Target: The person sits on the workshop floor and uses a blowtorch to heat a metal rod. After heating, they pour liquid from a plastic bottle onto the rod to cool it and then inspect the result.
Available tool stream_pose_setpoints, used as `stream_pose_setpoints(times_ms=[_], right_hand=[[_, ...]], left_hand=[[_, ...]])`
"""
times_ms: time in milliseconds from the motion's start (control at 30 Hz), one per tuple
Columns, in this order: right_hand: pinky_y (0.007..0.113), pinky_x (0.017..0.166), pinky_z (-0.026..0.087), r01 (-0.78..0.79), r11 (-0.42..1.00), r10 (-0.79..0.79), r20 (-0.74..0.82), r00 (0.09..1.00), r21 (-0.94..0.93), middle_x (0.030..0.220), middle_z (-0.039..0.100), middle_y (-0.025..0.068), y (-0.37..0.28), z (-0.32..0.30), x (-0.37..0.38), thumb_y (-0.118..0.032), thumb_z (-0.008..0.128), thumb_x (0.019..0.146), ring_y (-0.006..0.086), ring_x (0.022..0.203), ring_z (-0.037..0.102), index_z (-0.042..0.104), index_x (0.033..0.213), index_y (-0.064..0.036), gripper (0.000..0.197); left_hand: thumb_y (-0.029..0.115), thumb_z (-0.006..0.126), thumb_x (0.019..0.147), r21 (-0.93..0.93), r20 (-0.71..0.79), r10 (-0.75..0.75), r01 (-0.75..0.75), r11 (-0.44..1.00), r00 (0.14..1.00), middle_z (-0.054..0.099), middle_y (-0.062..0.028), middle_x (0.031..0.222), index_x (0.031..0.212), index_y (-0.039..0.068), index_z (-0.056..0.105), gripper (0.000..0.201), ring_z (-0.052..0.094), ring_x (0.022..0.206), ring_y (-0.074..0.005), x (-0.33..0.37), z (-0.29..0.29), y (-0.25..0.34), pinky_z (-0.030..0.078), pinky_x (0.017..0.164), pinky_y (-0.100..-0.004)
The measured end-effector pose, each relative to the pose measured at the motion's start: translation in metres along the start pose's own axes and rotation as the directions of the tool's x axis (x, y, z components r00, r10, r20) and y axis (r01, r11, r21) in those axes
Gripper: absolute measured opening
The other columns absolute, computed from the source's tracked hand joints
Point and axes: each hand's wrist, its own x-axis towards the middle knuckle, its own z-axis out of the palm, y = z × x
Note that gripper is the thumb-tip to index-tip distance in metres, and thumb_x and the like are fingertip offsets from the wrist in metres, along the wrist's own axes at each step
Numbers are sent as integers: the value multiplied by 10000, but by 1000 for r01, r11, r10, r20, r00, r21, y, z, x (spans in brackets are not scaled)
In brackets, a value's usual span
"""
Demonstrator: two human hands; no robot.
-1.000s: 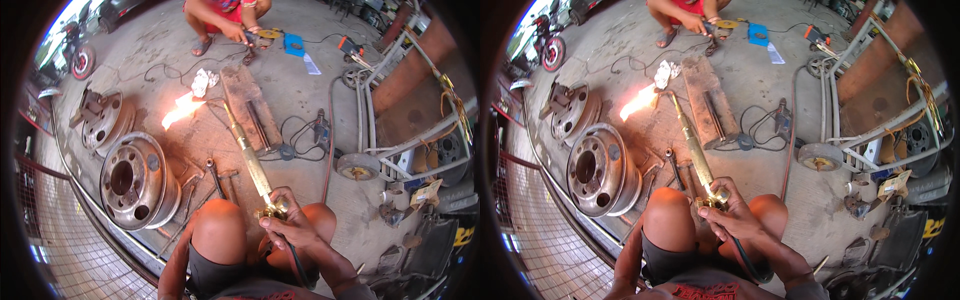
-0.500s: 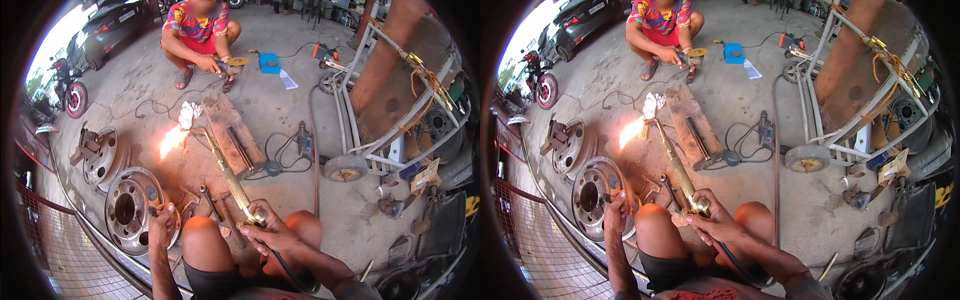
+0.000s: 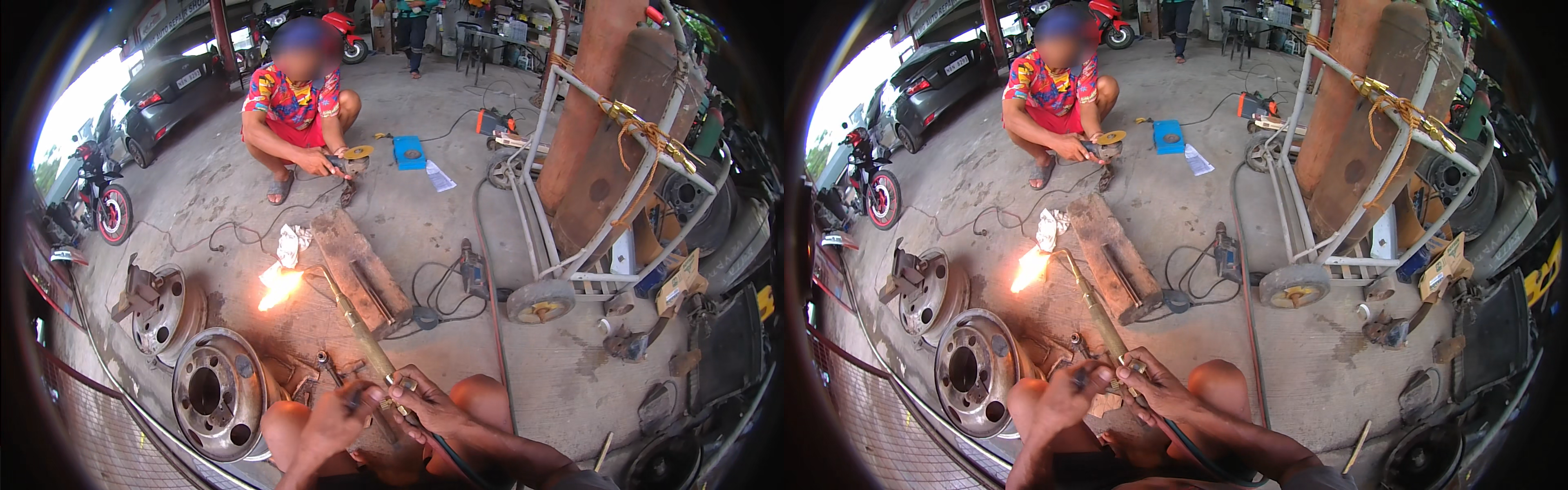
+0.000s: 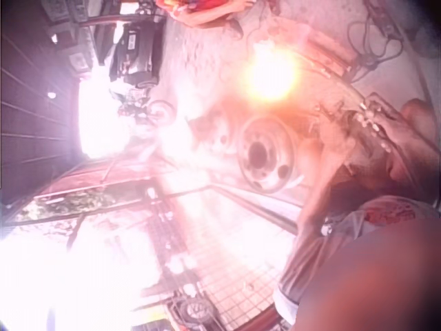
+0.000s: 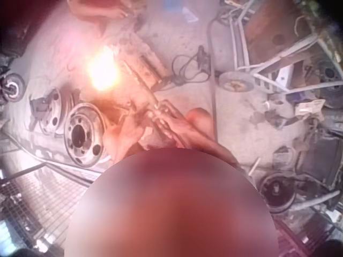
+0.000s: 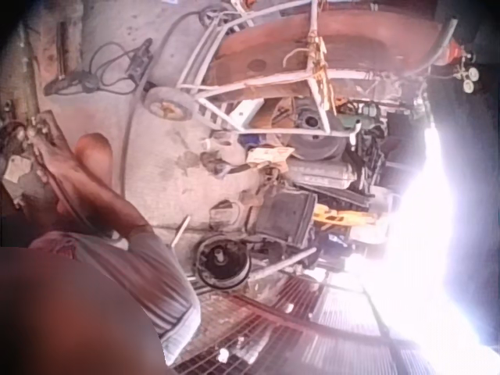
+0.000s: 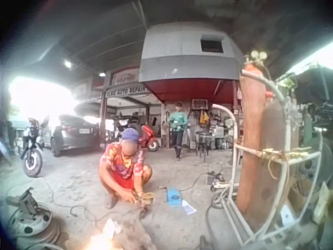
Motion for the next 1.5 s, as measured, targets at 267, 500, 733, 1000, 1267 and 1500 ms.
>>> stream_pose_setpoints(times_ms=[267, 500, 733, 1000, 1267, 1500], right_hand=[[257, 336, 369, -15, 1000, 15, -41, 999, 2, 671, 550, 44, -9, -5, -2, -337, 536, 1100, 111, 408, 494, 466, 1153, -149, 207], [254, 339, 385, -23, 998, 25, 30, 999, -50, 743, 568, 43, -34, -6, 9, -307, 515, 1099, 119, 416, 506, 489, 1143, -178, 138], [277, 334, 396, -197, 973, 185, -105, 977, -118, 697, 588, 80, -58, -1, 29, -279, 568, 1059, 141, 399, 506, 474, 1169, -168, 183], [291, 271, 400, -122, 991, 123, -15, 992, 63, 711, 588, 170, -31, -27, 7, -304, 552, 1042, 200, 348, 502, 437, 1121, -168, 195], [315, 243, 422, -223, 955, 156, 308, 938, 195, 897, 615, 304, -19, -44, 14, -294, 565, 1044, 242, 316, 497, 383, 1112, -196, 218], [282, 339, 431, -269, 960, 208, 442, 873, 80, 856, 615, 243, -12, -21, 11, -203, 616, 1015, 187, 460, 549, 427, 1130, -132, 232]], left_hand=[[309, 631, 1054, 35, 125, 85, -90, 995, 989, 731, -153, 925, 1298, -12, 634, 403, 672, 873, -222, -1, 17, 3, 529, 800, -356], [309, 620, 1057, -139, 100, 149, -135, 981, 984, 745, -191, 925, 1261, 2, 640, 370, 751, 885, -253, 16, 10, -8, 551, 809, -373], [411, 581, 1065, -165, 117, 166, -146, 975, 979, 736, -135, 837, 1205, -2, 663, 444, 699, 785, -201, 36, -11, 6, 544, 766, -377], [475, 496, 1094, -381, 120, 54, -5, 924, 991, 695, -120, 935, 1239, -42, 646, 557, 662, 900, -199, 16, 20, -25, 523, 834, -372], [487, 476, 1096, -577, -30, -70, 40, 816, 997, 670, -107, 795, 940, -42, 669, 585, 646, 794, -203, 16, 55, -68, 513, 760, -375], [349, 506, 1104, -707, -199, -128, -52, 706, 972, 708, -111, 1073, 1225, -36, 657, 432, 653, 1022, -199, -17, 46, -57, 491, 941, -364]])
